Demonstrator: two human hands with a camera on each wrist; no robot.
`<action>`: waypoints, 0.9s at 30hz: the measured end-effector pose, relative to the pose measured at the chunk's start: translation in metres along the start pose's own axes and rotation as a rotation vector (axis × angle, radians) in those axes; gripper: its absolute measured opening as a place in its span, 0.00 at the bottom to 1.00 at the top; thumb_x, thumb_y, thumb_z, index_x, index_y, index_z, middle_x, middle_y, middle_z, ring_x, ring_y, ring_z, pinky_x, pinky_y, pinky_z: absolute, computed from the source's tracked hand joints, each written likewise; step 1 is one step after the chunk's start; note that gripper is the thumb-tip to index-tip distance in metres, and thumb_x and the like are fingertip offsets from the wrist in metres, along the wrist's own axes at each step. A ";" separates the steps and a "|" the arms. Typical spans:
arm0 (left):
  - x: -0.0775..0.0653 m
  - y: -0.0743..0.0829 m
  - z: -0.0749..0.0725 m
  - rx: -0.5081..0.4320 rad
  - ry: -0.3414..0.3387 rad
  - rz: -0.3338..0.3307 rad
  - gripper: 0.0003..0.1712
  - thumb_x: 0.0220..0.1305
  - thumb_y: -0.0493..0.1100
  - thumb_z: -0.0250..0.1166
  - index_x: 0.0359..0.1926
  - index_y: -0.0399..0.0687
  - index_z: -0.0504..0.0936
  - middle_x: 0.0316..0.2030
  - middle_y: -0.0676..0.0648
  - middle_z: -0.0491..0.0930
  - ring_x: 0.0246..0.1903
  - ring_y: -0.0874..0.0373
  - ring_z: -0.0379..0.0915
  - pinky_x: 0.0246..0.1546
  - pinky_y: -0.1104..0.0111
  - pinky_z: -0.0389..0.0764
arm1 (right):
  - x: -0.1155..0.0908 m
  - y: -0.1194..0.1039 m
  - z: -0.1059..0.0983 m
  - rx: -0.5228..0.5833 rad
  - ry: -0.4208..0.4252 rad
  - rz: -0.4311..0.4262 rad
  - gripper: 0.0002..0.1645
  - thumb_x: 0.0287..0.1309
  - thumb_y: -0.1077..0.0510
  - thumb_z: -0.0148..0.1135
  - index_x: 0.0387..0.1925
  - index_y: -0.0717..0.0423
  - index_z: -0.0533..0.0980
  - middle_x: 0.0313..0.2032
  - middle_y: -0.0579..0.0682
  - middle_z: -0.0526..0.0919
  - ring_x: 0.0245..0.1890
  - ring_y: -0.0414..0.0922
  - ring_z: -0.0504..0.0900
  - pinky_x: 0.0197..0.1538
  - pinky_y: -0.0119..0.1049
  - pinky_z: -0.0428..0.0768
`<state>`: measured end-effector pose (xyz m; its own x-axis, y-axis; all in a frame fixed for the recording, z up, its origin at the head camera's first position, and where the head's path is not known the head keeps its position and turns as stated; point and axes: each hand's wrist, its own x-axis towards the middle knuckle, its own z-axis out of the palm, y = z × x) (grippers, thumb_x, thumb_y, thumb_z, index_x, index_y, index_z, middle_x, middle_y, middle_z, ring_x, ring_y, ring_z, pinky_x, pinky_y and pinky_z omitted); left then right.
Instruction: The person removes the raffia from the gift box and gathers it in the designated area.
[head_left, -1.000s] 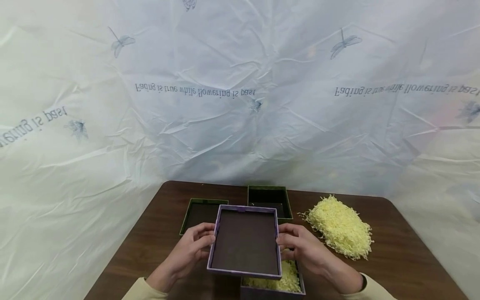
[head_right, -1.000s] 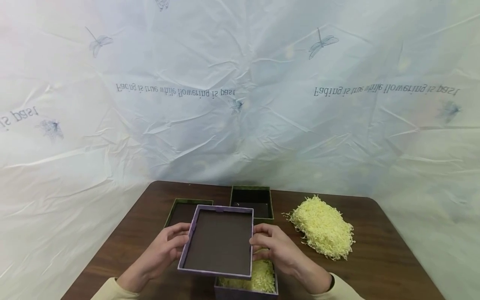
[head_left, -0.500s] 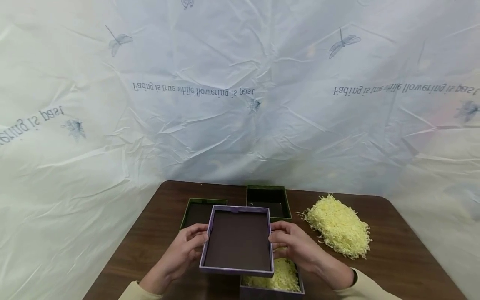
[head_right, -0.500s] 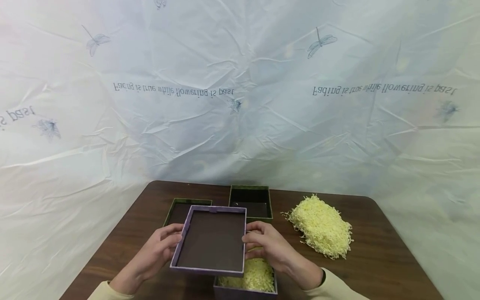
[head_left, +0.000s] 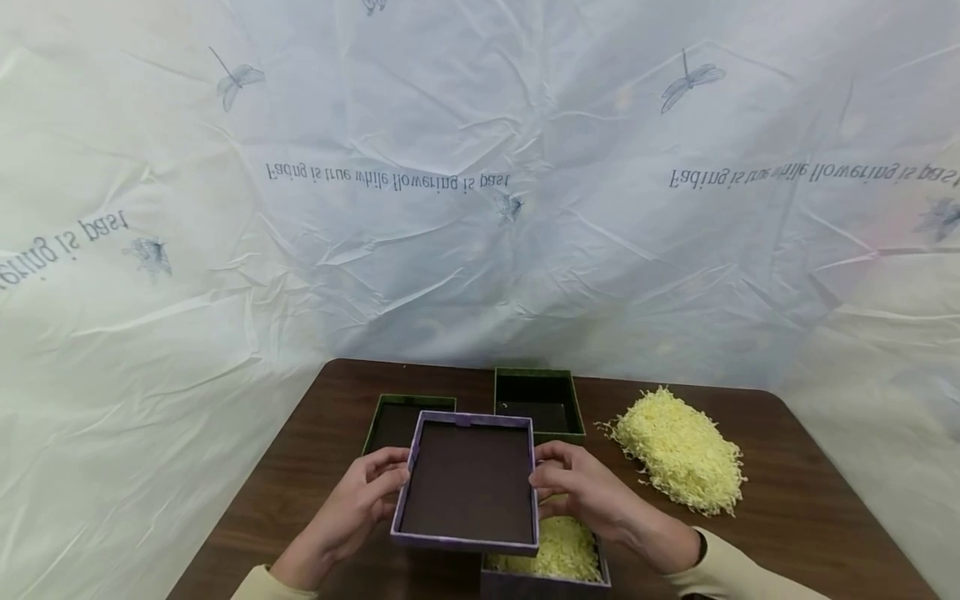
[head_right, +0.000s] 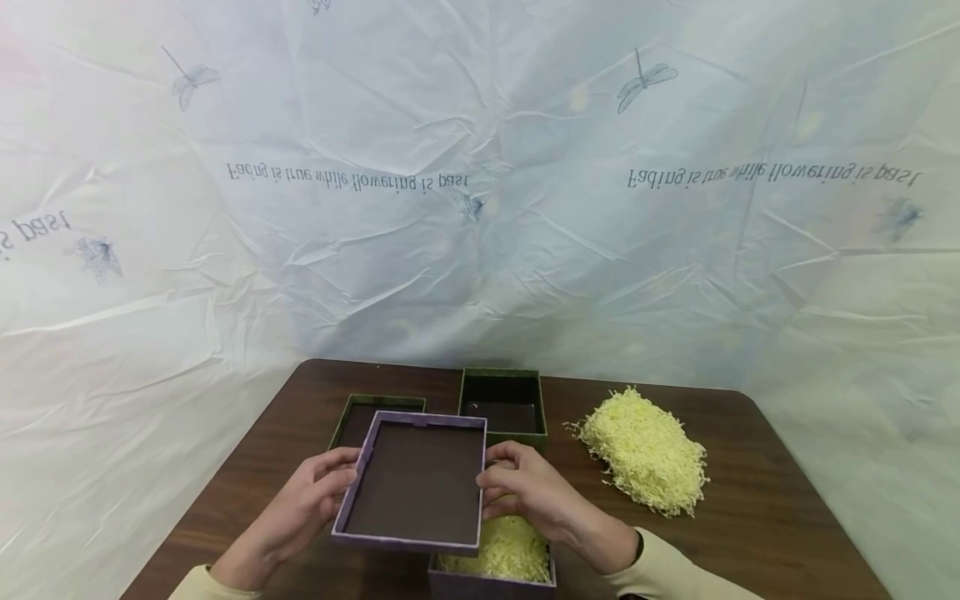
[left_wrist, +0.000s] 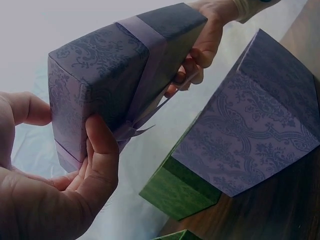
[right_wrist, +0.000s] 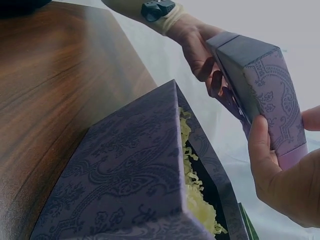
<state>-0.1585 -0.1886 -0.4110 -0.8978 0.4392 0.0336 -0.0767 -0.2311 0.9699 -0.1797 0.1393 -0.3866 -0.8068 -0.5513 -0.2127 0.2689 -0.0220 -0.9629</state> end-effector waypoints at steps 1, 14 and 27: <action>0.000 0.000 -0.001 -0.001 -0.004 0.004 0.24 0.72 0.35 0.51 0.61 0.21 0.60 0.46 0.45 0.77 0.43 0.58 0.80 0.40 0.61 0.86 | 0.000 0.000 0.001 -0.003 -0.003 0.000 0.35 0.61 0.59 0.57 0.64 0.72 0.56 0.40 0.52 0.80 0.37 0.45 0.83 0.42 0.42 0.84; -0.010 0.001 -0.019 0.059 -0.021 -0.016 0.24 0.72 0.35 0.51 0.61 0.21 0.60 0.47 0.46 0.76 0.45 0.59 0.78 0.43 0.60 0.85 | 0.009 0.002 0.012 -0.031 -0.052 0.021 0.31 0.61 0.60 0.57 0.61 0.72 0.59 0.38 0.52 0.76 0.34 0.44 0.80 0.42 0.43 0.85; -0.022 0.005 -0.031 0.105 -0.021 -0.081 0.29 0.73 0.38 0.51 0.64 0.18 0.56 0.50 0.47 0.76 0.51 0.61 0.75 0.51 0.63 0.81 | 0.018 -0.001 0.022 -0.042 -0.066 0.068 0.35 0.61 0.61 0.57 0.63 0.75 0.56 0.45 0.60 0.73 0.33 0.45 0.79 0.43 0.42 0.85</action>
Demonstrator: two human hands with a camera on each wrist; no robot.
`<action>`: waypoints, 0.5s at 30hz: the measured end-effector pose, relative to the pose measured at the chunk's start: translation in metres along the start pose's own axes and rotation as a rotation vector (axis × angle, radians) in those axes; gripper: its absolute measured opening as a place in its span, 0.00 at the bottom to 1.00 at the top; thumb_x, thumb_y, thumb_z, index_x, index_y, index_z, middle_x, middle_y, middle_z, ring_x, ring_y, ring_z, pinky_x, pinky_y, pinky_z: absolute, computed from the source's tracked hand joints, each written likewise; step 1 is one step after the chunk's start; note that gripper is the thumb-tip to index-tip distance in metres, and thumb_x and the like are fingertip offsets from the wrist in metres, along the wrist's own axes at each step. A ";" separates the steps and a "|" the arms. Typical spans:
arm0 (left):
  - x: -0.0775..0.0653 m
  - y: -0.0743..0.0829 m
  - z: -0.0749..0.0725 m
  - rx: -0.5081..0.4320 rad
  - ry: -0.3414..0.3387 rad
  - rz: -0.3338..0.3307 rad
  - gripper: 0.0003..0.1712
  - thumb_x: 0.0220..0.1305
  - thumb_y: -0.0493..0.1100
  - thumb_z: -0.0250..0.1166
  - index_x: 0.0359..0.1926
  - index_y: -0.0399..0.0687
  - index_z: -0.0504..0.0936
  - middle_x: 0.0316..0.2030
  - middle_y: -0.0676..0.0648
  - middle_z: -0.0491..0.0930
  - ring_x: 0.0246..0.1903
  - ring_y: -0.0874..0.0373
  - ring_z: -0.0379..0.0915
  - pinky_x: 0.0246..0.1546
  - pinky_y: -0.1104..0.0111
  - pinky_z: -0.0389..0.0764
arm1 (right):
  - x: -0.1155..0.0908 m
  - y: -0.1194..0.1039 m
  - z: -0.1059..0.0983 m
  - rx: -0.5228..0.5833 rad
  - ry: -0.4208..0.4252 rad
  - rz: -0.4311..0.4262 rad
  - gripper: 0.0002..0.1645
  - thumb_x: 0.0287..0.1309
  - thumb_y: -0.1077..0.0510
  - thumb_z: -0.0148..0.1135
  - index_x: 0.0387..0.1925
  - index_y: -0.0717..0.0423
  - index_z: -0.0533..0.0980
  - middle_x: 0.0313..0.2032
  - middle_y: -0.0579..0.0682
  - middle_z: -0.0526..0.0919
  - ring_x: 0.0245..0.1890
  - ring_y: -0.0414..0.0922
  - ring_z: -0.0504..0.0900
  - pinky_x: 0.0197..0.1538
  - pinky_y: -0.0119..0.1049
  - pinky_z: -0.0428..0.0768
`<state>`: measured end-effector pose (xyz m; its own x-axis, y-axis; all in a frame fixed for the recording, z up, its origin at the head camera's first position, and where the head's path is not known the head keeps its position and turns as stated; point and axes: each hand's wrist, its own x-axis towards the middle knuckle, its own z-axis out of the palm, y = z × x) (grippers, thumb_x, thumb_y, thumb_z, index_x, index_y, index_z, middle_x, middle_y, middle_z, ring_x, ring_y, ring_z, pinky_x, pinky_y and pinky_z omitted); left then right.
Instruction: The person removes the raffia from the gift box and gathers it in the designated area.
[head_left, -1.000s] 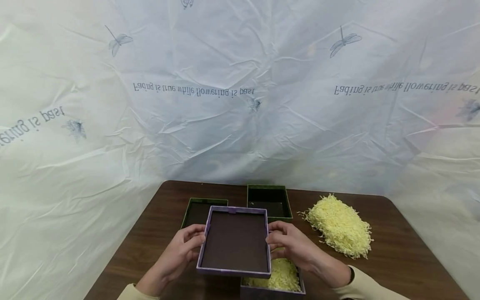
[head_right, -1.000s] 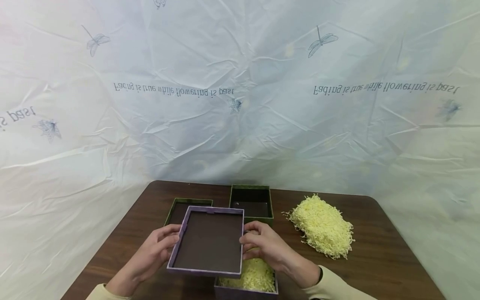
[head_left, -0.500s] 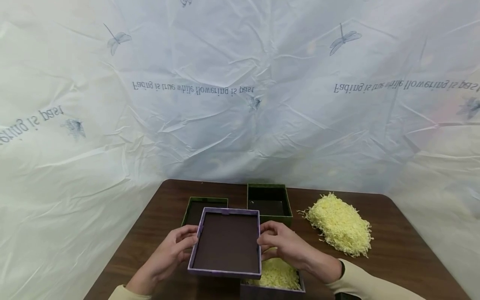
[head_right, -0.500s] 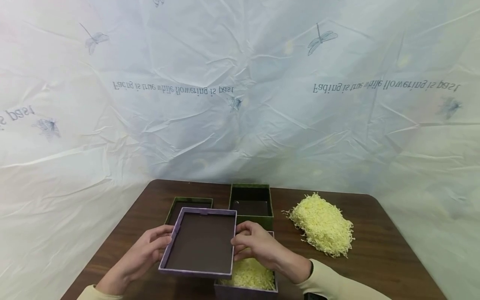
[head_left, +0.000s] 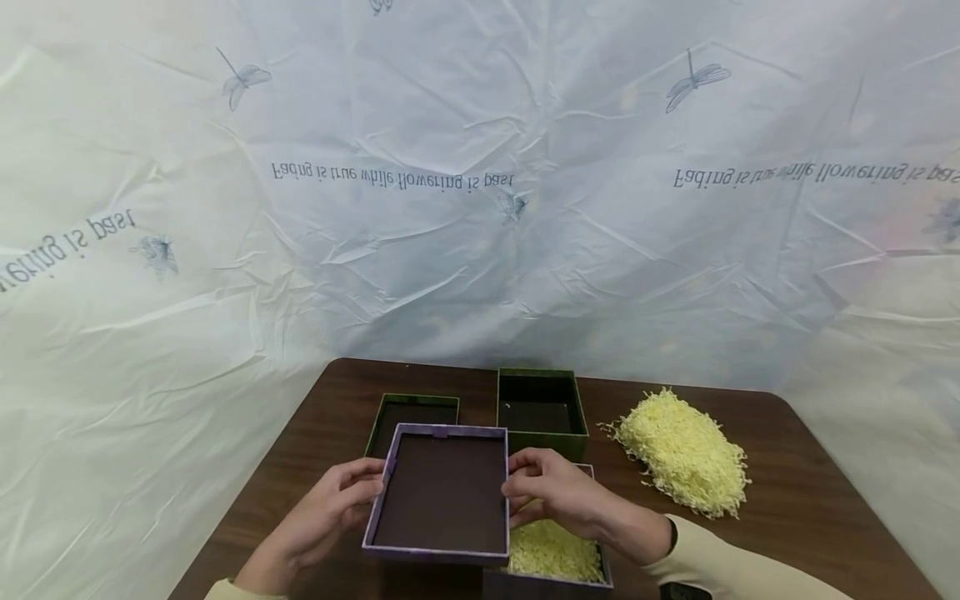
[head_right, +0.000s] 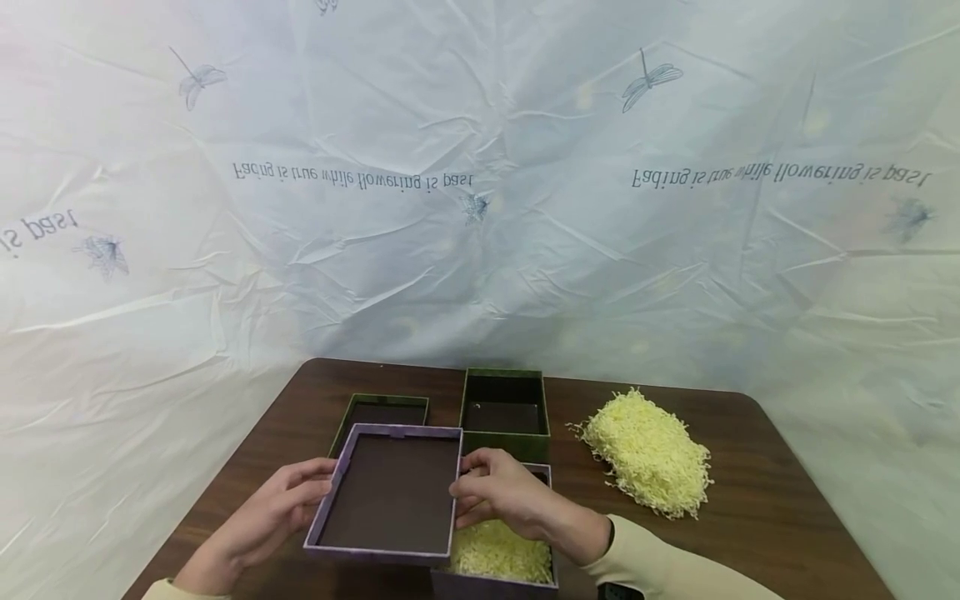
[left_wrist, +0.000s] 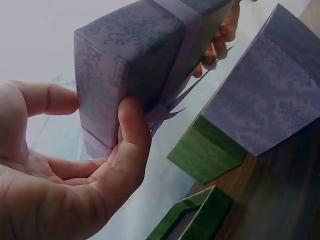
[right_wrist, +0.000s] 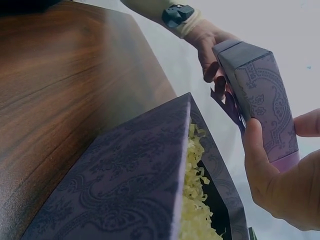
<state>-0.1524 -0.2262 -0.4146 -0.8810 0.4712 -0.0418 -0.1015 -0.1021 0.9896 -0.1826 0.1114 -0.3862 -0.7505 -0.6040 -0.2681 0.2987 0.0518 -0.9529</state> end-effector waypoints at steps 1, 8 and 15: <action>-0.001 0.001 -0.002 0.006 -0.008 -0.003 0.30 0.73 0.38 0.51 0.64 0.18 0.55 0.51 0.47 0.76 0.51 0.60 0.75 0.51 0.63 0.81 | 0.001 0.000 0.001 -0.002 -0.002 0.000 0.36 0.61 0.62 0.57 0.64 0.76 0.56 0.45 0.60 0.74 0.33 0.45 0.80 0.43 0.42 0.85; -0.005 0.002 -0.011 0.029 -0.028 -0.045 0.33 0.73 0.39 0.50 0.66 0.17 0.51 0.51 0.46 0.76 0.50 0.58 0.75 0.48 0.61 0.81 | 0.008 0.003 0.010 0.003 0.000 0.024 0.32 0.59 0.65 0.59 0.61 0.74 0.59 0.37 0.56 0.77 0.31 0.45 0.80 0.42 0.42 0.86; -0.009 0.003 -0.019 0.046 -0.051 -0.054 0.28 0.73 0.37 0.50 0.64 0.19 0.58 0.50 0.45 0.77 0.45 0.56 0.79 0.38 0.61 0.84 | 0.013 0.001 0.014 -0.027 -0.003 0.051 0.33 0.59 0.66 0.58 0.63 0.75 0.58 0.41 0.59 0.75 0.31 0.44 0.80 0.40 0.41 0.86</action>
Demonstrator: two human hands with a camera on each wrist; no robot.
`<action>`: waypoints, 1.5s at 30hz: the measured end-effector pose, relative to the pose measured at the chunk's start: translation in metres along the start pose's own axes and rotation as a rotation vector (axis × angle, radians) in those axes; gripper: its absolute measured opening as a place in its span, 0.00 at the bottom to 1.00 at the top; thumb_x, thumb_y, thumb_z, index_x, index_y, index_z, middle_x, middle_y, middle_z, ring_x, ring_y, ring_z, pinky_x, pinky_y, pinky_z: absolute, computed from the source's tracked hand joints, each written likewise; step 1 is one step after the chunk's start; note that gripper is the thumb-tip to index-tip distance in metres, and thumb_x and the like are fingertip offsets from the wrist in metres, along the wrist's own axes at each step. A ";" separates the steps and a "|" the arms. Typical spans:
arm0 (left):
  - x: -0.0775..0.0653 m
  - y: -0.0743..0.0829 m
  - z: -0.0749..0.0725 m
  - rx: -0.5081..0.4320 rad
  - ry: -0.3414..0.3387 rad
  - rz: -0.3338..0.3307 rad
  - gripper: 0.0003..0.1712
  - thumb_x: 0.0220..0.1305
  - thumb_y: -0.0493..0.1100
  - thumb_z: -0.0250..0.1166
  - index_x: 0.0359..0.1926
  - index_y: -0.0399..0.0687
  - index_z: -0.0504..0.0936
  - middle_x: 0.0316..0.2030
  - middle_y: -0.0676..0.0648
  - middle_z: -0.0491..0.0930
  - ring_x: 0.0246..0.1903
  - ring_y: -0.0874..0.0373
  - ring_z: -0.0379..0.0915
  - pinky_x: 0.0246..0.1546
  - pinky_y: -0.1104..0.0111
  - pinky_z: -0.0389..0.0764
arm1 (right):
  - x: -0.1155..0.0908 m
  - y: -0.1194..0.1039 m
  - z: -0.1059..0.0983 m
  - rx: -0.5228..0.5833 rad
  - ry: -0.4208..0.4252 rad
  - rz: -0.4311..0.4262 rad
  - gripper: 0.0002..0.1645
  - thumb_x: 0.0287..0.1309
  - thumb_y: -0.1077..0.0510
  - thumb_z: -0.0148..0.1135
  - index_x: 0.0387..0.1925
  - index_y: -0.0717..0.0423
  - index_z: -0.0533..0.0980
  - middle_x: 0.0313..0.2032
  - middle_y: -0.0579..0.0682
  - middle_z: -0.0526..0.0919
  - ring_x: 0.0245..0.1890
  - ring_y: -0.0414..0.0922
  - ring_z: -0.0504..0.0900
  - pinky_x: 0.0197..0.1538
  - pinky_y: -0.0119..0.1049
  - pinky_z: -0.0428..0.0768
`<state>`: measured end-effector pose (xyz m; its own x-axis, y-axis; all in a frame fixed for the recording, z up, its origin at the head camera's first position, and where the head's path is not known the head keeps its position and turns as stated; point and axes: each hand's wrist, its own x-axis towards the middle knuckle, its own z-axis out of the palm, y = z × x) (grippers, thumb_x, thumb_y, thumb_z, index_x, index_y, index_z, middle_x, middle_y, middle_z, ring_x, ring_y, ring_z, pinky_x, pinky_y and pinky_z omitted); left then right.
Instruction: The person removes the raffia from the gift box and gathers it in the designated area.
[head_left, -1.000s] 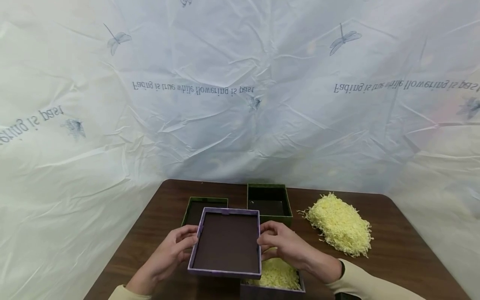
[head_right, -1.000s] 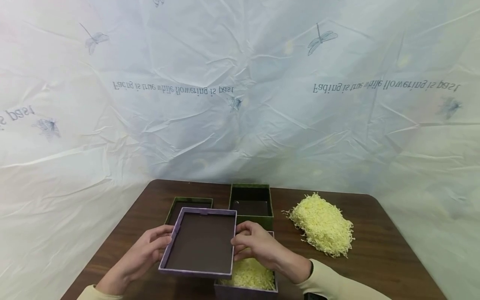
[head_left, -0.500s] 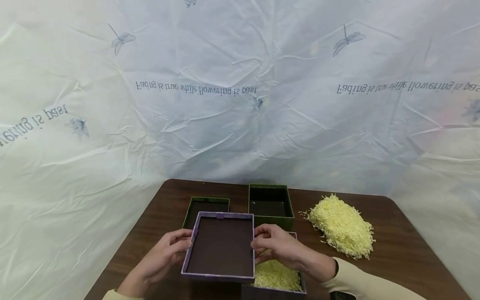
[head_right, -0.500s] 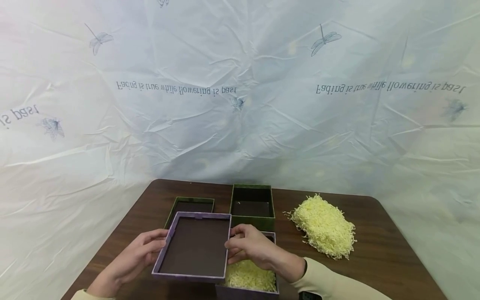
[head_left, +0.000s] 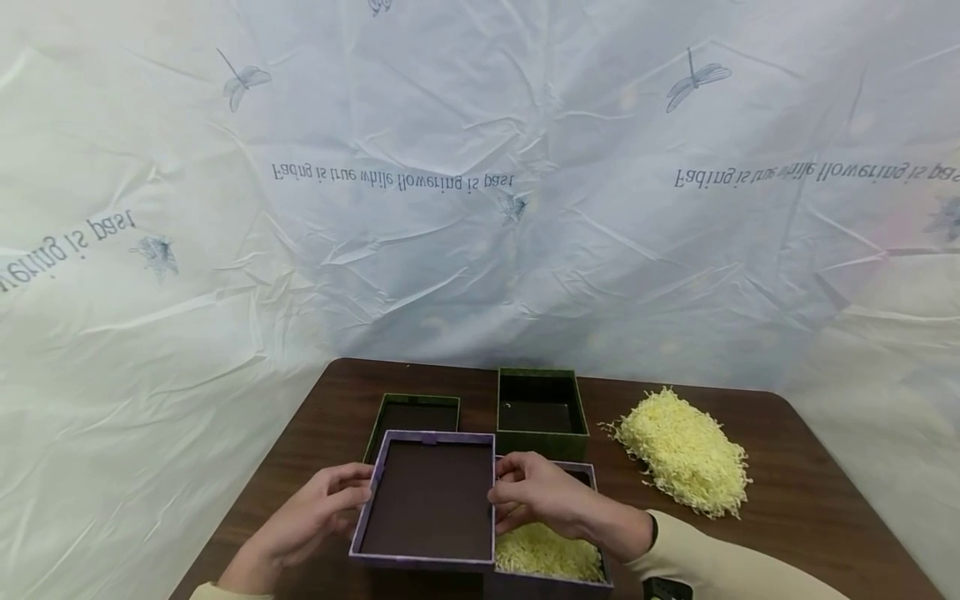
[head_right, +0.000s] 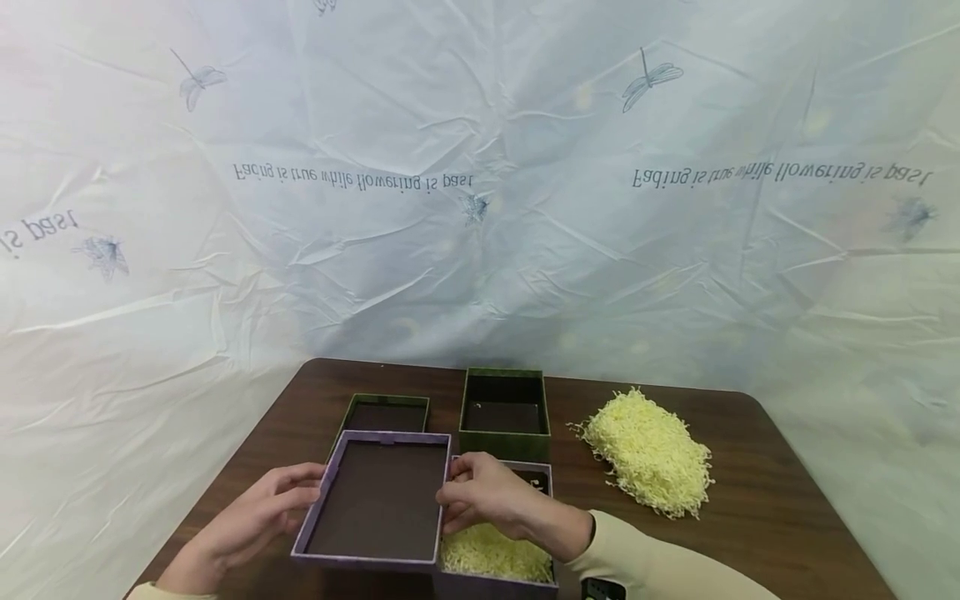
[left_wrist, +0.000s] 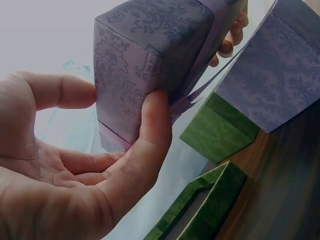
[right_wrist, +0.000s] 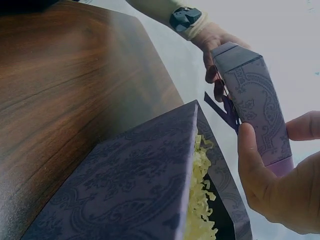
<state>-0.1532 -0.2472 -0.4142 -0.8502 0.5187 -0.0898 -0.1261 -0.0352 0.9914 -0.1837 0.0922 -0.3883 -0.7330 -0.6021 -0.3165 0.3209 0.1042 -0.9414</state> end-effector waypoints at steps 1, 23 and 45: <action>-0.001 0.000 -0.001 0.001 -0.002 -0.003 0.27 0.73 0.37 0.50 0.64 0.19 0.58 0.50 0.45 0.77 0.45 0.56 0.79 0.37 0.61 0.84 | 0.001 0.000 0.001 -0.004 -0.003 0.003 0.34 0.60 0.66 0.58 0.63 0.75 0.58 0.42 0.60 0.75 0.31 0.44 0.80 0.41 0.41 0.86; -0.011 -0.012 -0.007 0.053 0.025 -0.059 0.31 0.73 0.40 0.51 0.65 0.19 0.56 0.50 0.45 0.76 0.45 0.53 0.78 0.38 0.59 0.84 | 0.009 0.001 0.012 -0.049 0.018 0.004 0.40 0.61 0.66 0.57 0.68 0.76 0.52 0.40 0.61 0.79 0.29 0.43 0.82 0.38 0.41 0.86; -0.025 -0.023 -0.029 0.027 -0.028 -0.012 0.34 0.76 0.37 0.48 0.68 0.14 0.44 0.55 0.45 0.76 0.50 0.54 0.78 0.44 0.58 0.84 | 0.027 0.008 0.038 -0.133 0.031 -0.059 0.38 0.56 0.69 0.60 0.64 0.75 0.55 0.34 0.58 0.77 0.25 0.44 0.83 0.38 0.44 0.87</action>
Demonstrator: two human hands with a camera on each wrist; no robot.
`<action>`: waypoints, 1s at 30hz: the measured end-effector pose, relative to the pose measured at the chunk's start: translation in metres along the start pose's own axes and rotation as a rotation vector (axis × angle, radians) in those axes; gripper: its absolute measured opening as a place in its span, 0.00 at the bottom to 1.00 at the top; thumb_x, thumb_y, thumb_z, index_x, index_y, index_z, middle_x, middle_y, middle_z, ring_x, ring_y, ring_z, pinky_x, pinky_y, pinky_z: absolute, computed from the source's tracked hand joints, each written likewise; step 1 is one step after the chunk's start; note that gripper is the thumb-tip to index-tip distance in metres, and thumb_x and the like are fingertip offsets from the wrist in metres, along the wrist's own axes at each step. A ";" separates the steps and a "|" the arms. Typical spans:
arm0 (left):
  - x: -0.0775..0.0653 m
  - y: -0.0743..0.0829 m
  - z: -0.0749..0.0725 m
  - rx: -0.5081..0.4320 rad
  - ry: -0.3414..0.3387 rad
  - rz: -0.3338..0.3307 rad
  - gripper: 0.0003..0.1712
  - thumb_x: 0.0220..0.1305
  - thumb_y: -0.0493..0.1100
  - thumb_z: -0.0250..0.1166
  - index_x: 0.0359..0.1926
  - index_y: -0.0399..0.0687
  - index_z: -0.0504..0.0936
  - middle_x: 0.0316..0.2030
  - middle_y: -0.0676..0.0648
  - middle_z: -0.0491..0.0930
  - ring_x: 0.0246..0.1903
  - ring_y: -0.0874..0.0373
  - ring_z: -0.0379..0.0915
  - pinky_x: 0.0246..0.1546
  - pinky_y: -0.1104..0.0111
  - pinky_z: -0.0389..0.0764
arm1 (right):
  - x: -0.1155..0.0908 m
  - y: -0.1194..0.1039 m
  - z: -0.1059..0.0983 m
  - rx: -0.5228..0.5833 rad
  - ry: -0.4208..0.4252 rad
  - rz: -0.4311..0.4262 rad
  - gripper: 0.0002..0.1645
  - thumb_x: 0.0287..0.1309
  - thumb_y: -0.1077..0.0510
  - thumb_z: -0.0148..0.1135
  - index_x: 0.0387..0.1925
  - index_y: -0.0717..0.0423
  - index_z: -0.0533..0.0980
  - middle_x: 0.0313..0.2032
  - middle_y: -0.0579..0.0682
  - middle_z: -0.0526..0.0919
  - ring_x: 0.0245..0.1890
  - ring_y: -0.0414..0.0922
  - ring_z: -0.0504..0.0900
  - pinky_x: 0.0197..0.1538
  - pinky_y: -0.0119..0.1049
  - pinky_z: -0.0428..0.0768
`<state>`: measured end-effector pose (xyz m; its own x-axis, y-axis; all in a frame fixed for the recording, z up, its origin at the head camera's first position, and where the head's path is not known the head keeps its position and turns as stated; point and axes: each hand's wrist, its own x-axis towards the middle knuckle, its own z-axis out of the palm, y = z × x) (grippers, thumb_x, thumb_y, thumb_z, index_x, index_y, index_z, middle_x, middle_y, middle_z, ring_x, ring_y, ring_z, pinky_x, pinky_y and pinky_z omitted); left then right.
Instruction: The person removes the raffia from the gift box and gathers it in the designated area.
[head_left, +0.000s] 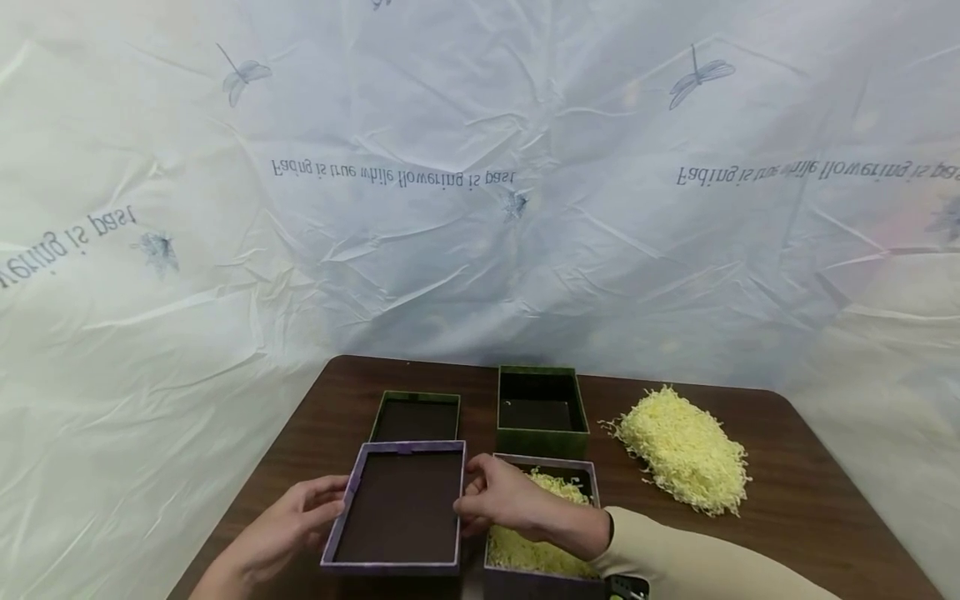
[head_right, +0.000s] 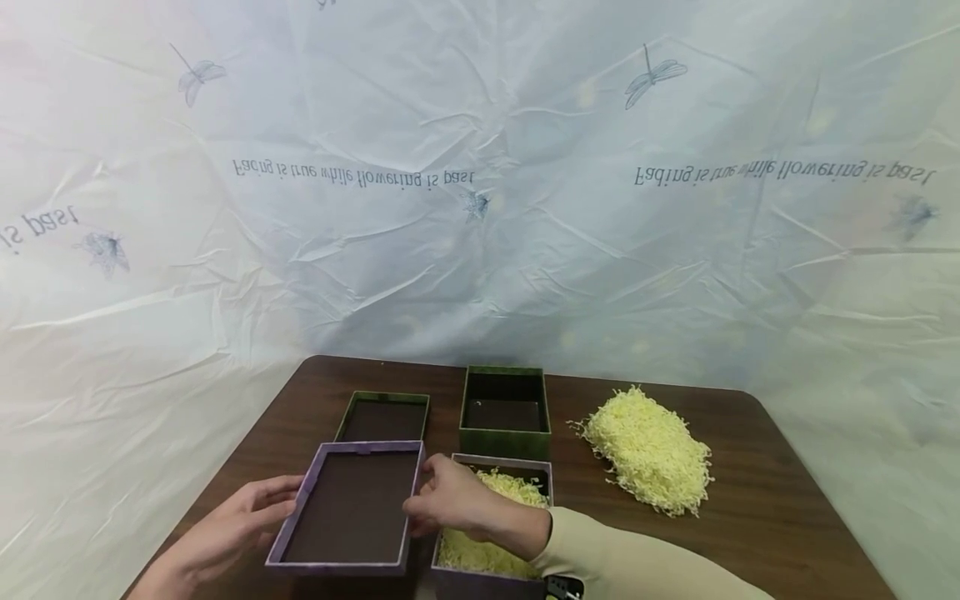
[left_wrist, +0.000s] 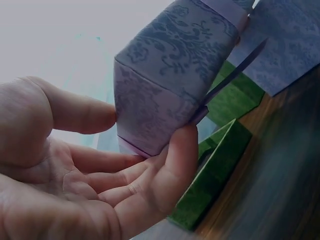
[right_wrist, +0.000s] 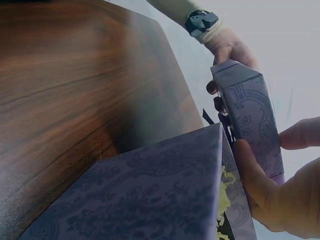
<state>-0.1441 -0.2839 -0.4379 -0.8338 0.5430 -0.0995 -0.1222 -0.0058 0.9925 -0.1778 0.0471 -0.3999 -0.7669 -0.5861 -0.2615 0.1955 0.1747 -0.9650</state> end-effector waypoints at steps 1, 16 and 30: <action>-0.001 -0.001 -0.001 0.003 -0.002 0.000 0.34 0.76 0.37 0.47 0.67 0.14 0.44 0.55 0.46 0.76 0.50 0.54 0.78 0.44 0.58 0.83 | 0.001 0.000 0.001 -0.003 -0.004 -0.001 0.38 0.56 0.69 0.60 0.64 0.75 0.56 0.33 0.58 0.78 0.25 0.44 0.83 0.38 0.44 0.87; -0.008 -0.009 -0.005 0.075 0.074 -0.068 0.34 0.77 0.41 0.47 0.69 0.18 0.46 0.59 0.39 0.72 0.51 0.52 0.76 0.47 0.57 0.82 | 0.017 0.002 0.017 -0.033 -0.008 -0.008 0.31 0.48 0.74 0.58 0.56 0.73 0.63 0.28 0.60 0.80 0.24 0.48 0.84 0.31 0.43 0.87; -0.008 -0.013 -0.012 0.143 0.107 -0.072 0.35 0.76 0.39 0.48 0.69 0.17 0.44 0.58 0.36 0.72 0.50 0.54 0.77 0.46 0.59 0.83 | 0.027 0.006 0.030 -0.336 0.084 -0.011 0.15 0.47 0.71 0.62 0.37 0.64 0.68 0.26 0.55 0.76 0.21 0.54 0.84 0.24 0.40 0.83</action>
<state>-0.1421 -0.2978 -0.4510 -0.8791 0.4453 -0.1700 -0.1120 0.1537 0.9818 -0.1792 0.0088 -0.4132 -0.8183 -0.5246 -0.2350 -0.0148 0.4279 -0.9037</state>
